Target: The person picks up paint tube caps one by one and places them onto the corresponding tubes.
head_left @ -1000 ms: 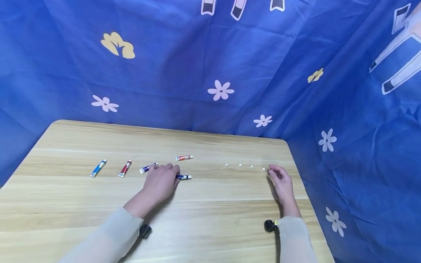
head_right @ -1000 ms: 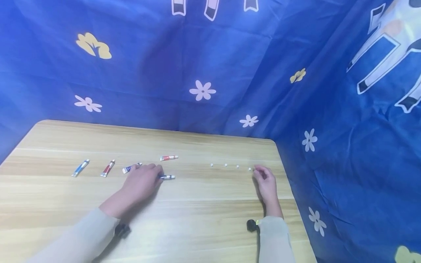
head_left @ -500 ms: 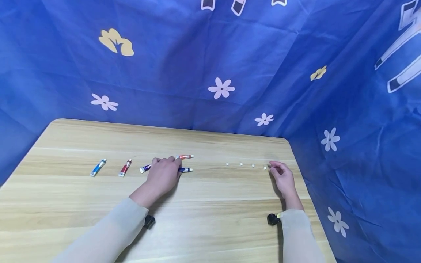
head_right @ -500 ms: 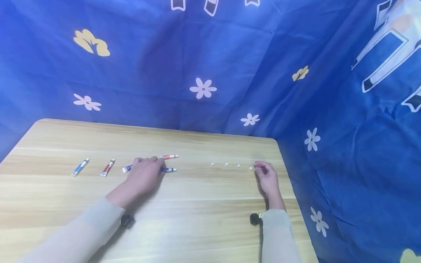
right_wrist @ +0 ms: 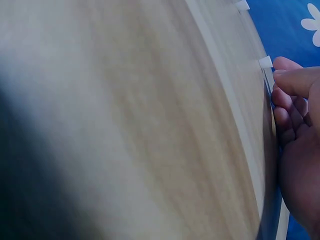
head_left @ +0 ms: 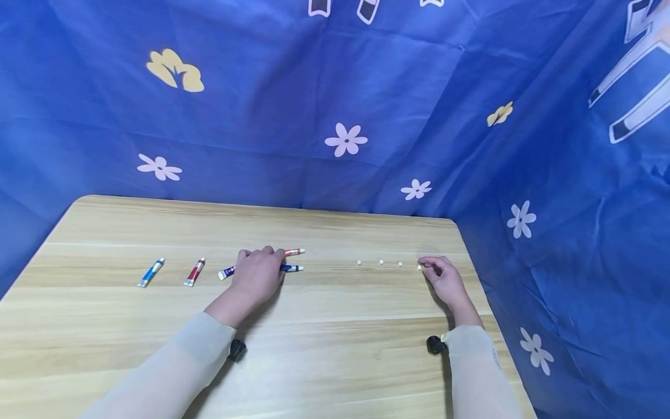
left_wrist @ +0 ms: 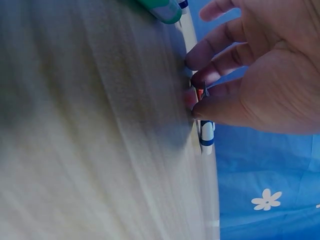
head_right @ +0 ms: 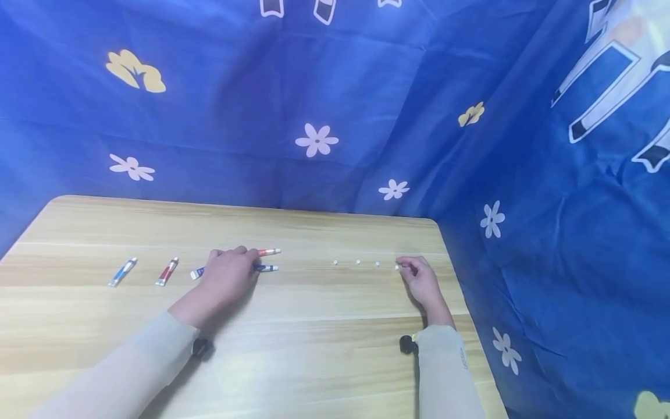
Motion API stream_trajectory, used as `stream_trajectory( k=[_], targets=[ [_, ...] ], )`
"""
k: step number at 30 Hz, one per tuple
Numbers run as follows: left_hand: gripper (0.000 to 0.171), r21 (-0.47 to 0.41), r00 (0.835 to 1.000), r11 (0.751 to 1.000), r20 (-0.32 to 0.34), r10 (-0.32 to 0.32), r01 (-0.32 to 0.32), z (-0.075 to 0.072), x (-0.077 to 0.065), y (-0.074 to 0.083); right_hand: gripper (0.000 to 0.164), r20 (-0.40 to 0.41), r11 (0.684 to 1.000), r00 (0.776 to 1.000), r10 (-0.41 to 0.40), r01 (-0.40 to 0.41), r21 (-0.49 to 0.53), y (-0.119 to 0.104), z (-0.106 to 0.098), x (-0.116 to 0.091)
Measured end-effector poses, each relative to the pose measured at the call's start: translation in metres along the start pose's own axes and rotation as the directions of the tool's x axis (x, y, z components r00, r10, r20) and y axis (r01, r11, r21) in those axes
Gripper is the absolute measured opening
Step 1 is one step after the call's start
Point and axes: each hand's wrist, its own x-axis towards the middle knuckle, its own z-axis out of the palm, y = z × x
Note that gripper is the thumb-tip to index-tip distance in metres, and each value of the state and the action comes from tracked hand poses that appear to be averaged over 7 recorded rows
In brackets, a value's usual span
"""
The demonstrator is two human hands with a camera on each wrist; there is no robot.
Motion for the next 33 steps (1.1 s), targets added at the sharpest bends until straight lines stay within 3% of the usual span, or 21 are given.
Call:
stream_trajectory(
  k=[8, 14, 23, 33],
  targets=[
    [0.019, -0.029, 0.999, 1.0, -0.036, 0.003, -0.004, 0.0, -0.002, -0.002, 0.025, 0.035, 0.999, 0.999, -0.019, 0.021, -0.045, -0.005, 0.0, -0.001],
    [0.032, -0.056, 0.999, 0.998, -0.051, 0.015, -0.017, -0.003, -0.008, -0.003, 0.025, 0.038, 0.999, 0.999, -0.024, 0.025, -0.044, -0.007, 0.001, 0.001],
    [0.044, -0.157, 0.998, 0.987, -0.051, -0.03, 0.021, -0.021, -0.022, -0.004, 0.023, 0.015, 0.995, 1.0, -0.027, 0.029, -0.097, -0.009, 0.003, 0.001],
    [0.039, -0.182, 0.994, 0.981, -0.08, -0.078, 0.063, -0.038, -0.035, -0.025, 0.023, 0.011, 0.994, 1.0, -0.007, 0.008, -0.108, -0.004, 0.006, 0.0]
  ],
)
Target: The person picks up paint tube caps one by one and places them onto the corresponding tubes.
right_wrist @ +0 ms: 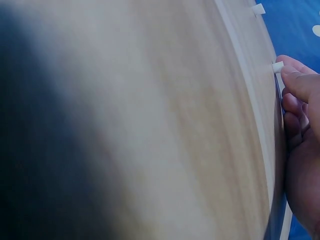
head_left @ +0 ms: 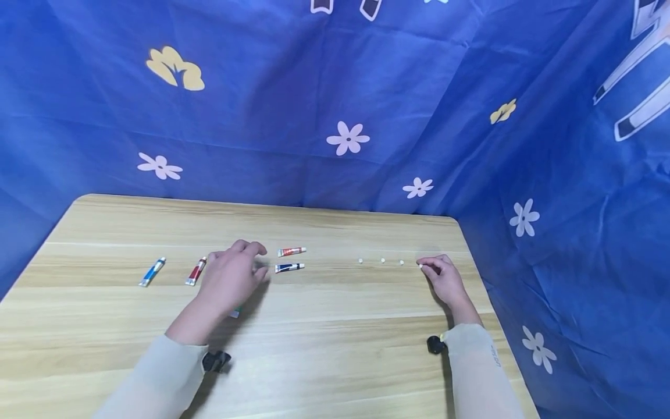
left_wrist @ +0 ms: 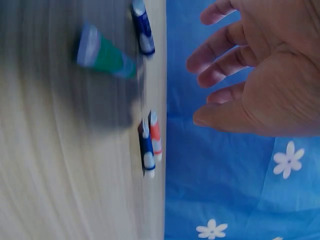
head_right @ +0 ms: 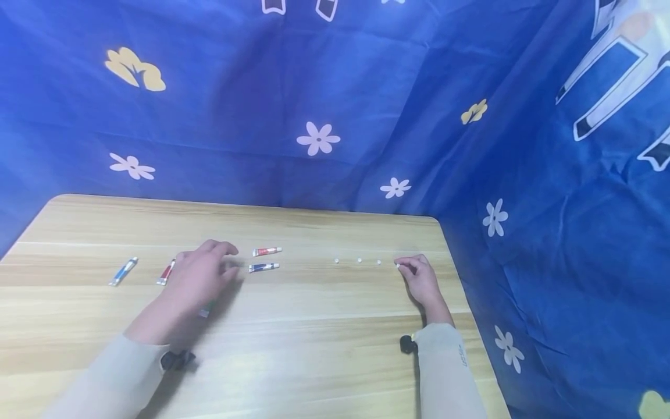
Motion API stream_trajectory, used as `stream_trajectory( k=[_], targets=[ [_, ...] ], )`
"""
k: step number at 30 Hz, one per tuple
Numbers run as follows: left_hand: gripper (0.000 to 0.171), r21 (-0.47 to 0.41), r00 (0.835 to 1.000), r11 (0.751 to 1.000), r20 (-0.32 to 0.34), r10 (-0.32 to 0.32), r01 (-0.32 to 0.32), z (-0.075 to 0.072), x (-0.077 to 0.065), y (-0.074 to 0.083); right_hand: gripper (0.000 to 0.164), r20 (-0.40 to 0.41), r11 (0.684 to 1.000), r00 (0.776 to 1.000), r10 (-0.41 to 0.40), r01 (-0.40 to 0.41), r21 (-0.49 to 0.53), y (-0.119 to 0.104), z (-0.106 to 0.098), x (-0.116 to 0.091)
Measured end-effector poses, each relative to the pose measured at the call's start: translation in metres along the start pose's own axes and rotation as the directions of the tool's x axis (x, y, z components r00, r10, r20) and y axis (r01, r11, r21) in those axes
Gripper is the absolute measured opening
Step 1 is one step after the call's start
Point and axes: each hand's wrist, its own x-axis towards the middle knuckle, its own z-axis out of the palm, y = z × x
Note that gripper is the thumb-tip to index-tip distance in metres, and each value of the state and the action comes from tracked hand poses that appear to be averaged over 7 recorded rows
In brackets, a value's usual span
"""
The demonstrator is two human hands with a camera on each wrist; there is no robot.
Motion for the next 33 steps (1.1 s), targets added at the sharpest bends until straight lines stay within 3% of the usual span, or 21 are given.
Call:
stream_trajectory(
  k=[8, 18, 26, 33],
  targets=[
    [0.038, -0.007, 0.998, 0.998, -0.008, -0.065, 0.065, -0.013, -0.006, -0.03, 0.023, 0.001, 1.0, 1.0, 0.023, -0.023, 0.003, -0.004, -0.001, -0.001],
    [0.038, 0.008, 0.987, 0.991, -0.095, -0.13, 0.131, -0.024, -0.015, -0.074, 0.023, -0.048, 0.997, 0.998, 0.05, -0.047, 0.068, 0.001, 0.0, 0.0],
    [0.047, 0.01, 0.968, 0.971, -0.082, -0.239, 0.241, -0.028, -0.027, -0.118, 0.028, -0.052, 0.98, 0.992, 0.116, -0.106, 0.171, -0.001, -0.003, 0.0],
    [0.043, 0.027, 0.938, 0.938, -0.04, -0.344, 0.345, -0.043, -0.037, -0.144, 0.031, -0.065, 0.952, 0.983, 0.169, -0.147, 0.267, -0.001, -0.007, 0.001]
  ],
)
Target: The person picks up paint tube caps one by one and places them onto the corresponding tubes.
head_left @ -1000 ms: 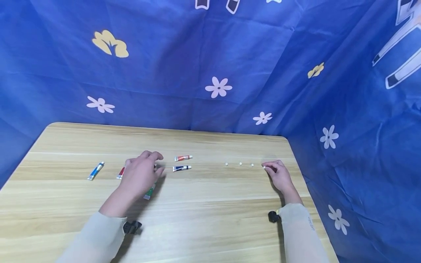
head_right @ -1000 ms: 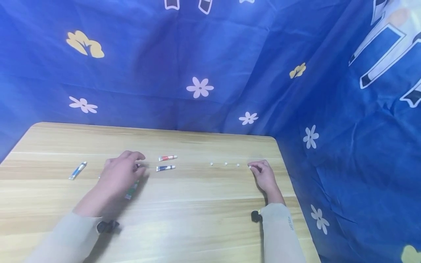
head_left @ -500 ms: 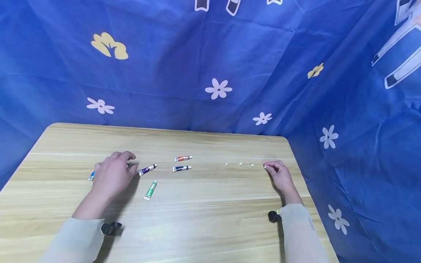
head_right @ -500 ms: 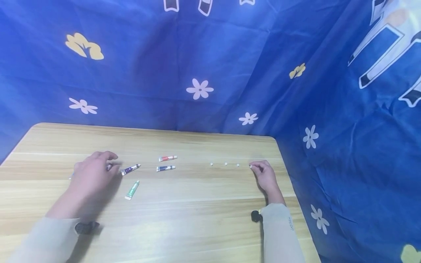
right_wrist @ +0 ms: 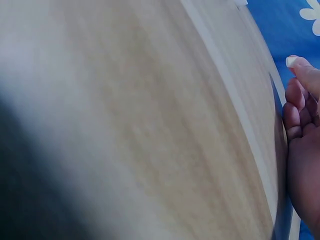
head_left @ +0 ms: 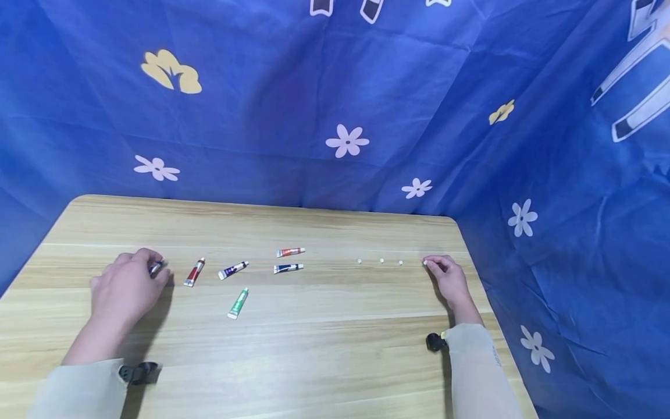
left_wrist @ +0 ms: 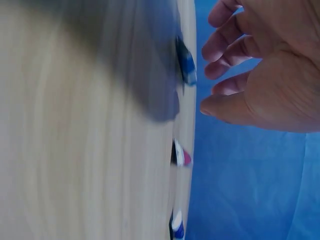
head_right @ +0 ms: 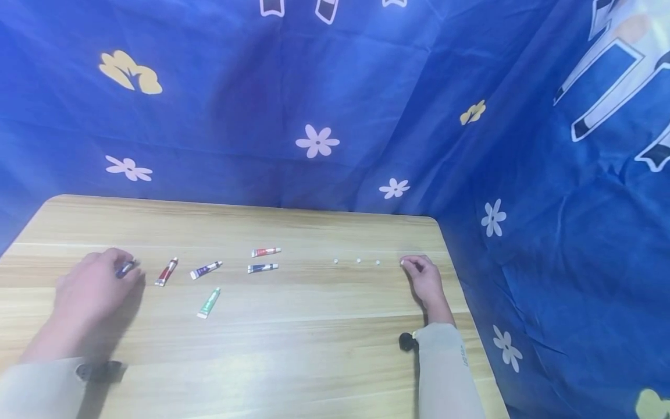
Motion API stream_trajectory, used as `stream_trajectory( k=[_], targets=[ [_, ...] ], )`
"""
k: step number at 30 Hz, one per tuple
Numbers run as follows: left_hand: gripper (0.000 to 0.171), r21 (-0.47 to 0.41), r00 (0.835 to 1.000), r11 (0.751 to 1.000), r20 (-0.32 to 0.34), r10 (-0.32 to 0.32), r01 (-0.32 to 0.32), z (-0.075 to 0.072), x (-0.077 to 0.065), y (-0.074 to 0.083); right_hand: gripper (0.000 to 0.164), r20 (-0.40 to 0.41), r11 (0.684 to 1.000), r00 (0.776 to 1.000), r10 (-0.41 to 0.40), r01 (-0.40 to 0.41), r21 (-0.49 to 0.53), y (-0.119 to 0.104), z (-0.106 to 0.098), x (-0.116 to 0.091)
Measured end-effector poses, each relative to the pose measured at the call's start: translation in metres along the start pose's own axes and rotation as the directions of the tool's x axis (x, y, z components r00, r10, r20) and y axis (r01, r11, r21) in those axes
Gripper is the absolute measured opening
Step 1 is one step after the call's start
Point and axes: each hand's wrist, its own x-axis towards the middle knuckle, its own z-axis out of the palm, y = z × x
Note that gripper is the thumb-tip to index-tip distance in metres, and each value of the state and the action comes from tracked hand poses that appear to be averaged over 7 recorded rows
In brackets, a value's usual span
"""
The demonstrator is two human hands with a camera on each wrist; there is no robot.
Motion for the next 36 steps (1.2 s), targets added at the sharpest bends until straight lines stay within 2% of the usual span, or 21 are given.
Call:
stream_trajectory(
  k=[5, 8, 12, 15, 18, 25, 28, 33, 36],
  targets=[
    [0.043, 0.024, 0.998, 0.999, 0.038, -0.046, 0.045, -0.004, -0.002, -0.012, 0.034, -0.015, 0.991, 0.998, 0.054, -0.052, 0.121, 0.002, -0.002, 0.001],
    [0.048, 0.04, 0.996, 0.997, 0.064, -0.069, 0.067, -0.003, -0.002, -0.019, 0.037, -0.007, 0.965, 0.997, 0.078, -0.074, 0.251, 0.004, -0.004, 0.0],
    [0.048, 0.049, 0.993, 0.996, 0.087, -0.08, 0.076, -0.003, 0.0, -0.028, 0.036, -0.01, 0.898, 0.996, 0.085, -0.072, 0.433, 0.008, -0.006, -0.002],
    [0.041, 0.048, 0.992, 0.996, 0.1, -0.076, 0.071, -0.005, 0.002, -0.032, 0.024, -0.028, 0.844, 0.995, 0.093, -0.064, 0.533, 0.01, -0.007, -0.003],
    [0.036, 0.049, 0.991, 0.996, 0.113, -0.076, 0.071, -0.006, 0.003, -0.035, 0.014, -0.04, 0.819, 0.994, 0.103, -0.062, 0.571, 0.011, -0.007, -0.002],
    [0.036, 0.007, 0.99, 0.997, 0.12, -0.079, 0.078, -0.005, 0.002, -0.043, 0.01, -0.065, 0.833, 0.991, 0.117, -0.063, 0.549, 0.009, -0.004, 0.0],
    [0.037, -0.032, 0.992, 0.997, 0.105, -0.068, 0.072, -0.003, 0.0, -0.046, 0.014, -0.084, 0.81, 0.987, 0.134, -0.06, 0.584, 0.008, -0.003, 0.0],
    [0.042, -0.116, 0.996, 0.993, 0.088, -0.011, 0.021, -0.007, -0.008, -0.046, 0.017, -0.095, 0.765, 0.987, 0.132, -0.041, 0.643, 0.009, -0.001, 0.002],
    [0.046, -0.172, 0.995, 0.985, 0.096, -0.003, 0.019, -0.011, -0.013, -0.042, 0.013, -0.092, 0.775, 0.988, 0.128, -0.042, 0.631, 0.009, -0.002, 0.002]
  ],
)
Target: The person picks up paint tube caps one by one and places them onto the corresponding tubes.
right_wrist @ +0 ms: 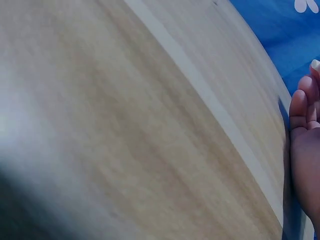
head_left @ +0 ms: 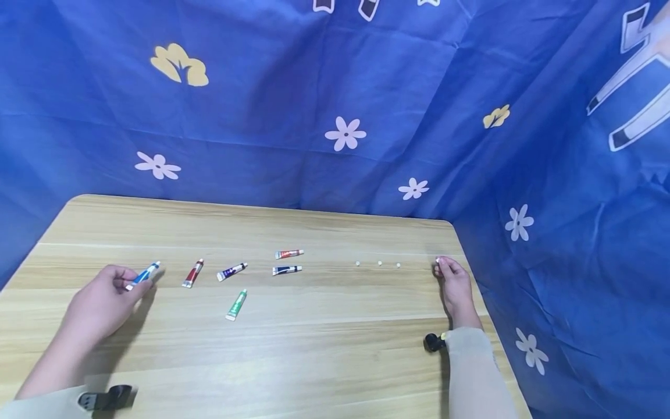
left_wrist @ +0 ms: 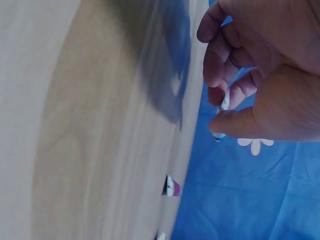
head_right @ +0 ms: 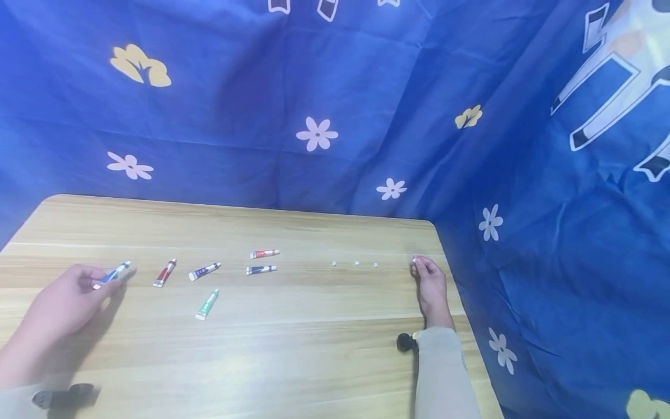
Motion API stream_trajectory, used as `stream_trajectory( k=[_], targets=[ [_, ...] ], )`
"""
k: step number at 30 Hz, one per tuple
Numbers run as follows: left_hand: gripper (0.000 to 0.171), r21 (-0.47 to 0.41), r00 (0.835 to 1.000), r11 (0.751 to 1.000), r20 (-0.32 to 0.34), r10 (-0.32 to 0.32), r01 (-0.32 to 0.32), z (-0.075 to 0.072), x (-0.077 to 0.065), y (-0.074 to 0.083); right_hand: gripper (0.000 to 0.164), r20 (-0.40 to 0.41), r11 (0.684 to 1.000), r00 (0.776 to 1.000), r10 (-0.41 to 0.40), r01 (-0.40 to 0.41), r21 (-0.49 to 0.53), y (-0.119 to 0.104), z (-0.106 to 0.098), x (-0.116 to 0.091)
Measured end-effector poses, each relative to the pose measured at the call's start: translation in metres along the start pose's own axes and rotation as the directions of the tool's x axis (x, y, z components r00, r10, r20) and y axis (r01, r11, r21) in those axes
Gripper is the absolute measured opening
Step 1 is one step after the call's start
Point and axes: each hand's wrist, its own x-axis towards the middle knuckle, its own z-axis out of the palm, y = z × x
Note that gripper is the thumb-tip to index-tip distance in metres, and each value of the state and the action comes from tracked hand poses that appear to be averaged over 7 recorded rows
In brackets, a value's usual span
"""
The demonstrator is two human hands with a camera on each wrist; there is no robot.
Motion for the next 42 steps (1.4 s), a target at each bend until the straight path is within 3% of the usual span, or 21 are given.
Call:
stream_trajectory(
  k=[6, 14, 20, 26, 30, 34, 42],
  targets=[
    [0.049, -0.079, 1.0, 0.997, -0.03, -0.002, 0.0, -0.004, -0.011, 0.012, 0.019, 0.011, 1.0, 1.0, 0.003, -0.003, -0.019, -0.003, 0.0, 0.002],
    [0.044, -0.145, 0.995, 0.989, -0.095, 0.019, -0.032, 0.002, -0.022, 0.029, 0.032, -0.015, 0.999, 1.0, 0.008, -0.009, -0.053, 0.0, 0.004, -0.002],
    [0.041, -0.173, 0.995, 0.984, -0.097, 0.026, -0.042, 0.004, -0.029, 0.04, 0.026, -0.057, 0.998, 0.997, -0.046, 0.049, 0.05, 0.0, 0.01, -0.006],
    [0.042, -0.18, 0.996, 0.983, -0.081, 0.024, -0.039, 0.007, -0.033, 0.045, 0.032, -0.093, 0.99, 0.996, -0.017, 0.03, 0.139, -0.003, 0.014, -0.012],
    [0.043, -0.185, 0.997, 0.982, -0.079, 0.026, -0.041, 0.009, -0.035, 0.045, 0.022, -0.095, 0.962, 0.995, 0.005, 0.021, 0.272, -0.007, 0.017, -0.016],
    [0.046, -0.202, 0.997, 0.978, -0.068, 0.032, -0.045, 0.011, -0.038, 0.043, 0.018, -0.067, 0.913, 0.998, 0.019, 0.01, 0.407, -0.011, 0.021, -0.022],
    [0.045, -0.232, 0.994, 0.972, -0.107, 0.017, -0.042, 0.017, -0.047, 0.03, 0.018, -0.001, 0.829, 0.998, 0.065, -0.053, 0.557, -0.016, 0.036, -0.038]
  ],
)
